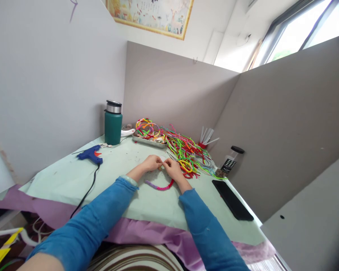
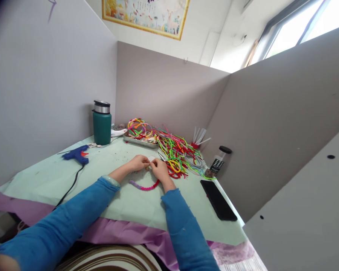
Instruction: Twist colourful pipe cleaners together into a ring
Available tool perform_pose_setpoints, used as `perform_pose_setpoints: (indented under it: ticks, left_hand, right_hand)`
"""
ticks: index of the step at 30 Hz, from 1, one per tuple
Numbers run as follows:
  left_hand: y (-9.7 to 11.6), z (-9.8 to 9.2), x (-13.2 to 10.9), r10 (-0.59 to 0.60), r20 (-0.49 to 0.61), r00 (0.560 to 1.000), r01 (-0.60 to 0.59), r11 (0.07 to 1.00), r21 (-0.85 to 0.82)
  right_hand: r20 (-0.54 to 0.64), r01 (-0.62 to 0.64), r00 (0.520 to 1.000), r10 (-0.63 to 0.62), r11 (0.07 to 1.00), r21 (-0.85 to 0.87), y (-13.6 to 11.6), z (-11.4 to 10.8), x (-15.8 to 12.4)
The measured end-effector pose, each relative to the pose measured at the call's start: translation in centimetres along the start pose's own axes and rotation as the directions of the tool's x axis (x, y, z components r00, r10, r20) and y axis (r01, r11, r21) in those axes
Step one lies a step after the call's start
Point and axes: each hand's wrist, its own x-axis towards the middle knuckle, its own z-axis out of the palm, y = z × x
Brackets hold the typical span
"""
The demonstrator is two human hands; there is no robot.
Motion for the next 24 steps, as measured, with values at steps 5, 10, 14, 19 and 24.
perform_pose_setpoints:
  ticks: [5, 10, 14, 19, 24]
  left_hand:
    - [-0.1, 0.1, 0.2, -0.024, -0.018, 1.0, 0.024, 1.0, -0.011]
    - [0.2, -0.2, 0.0, -0.04, -0.016, 0.999, 0.04, 0.999, -0.019]
    - [0.8, -0.6, -0.5, -0.061, 0.004, 0.998, 0.061, 0.996, -0.062]
    - [1.1, -0.6, -0.9, -0.097, 0.023, 0.995, 0.1, 0.977, -0.189]
    - [1.2, -0.8, -1.0, -0.128, 0.077, 0.989, 0.149, 0.884, -0.443]
  right_hand:
    - [-0.008, 0.004, 1.0, -0.004, 1.0, 0.01, 0.1, 0.0, 0.0]
    - [-0.012, 0.017, 1.0, -0.017, 1.0, 0.01, 0.2, -0.1, 0.0]
    - [-0.011, 0.017, 1.0, -0.017, 1.0, 0.02, 0.2, -0.1, 0.0]
    - [-0.021, 0.018, 1.0, -0.017, 0.999, 0.048, 0.1, -0.1, 0.0]
    - [-0.043, 0.053, 0.998, -0.049, 0.993, 0.105, -0.3, -0.3, -0.1]
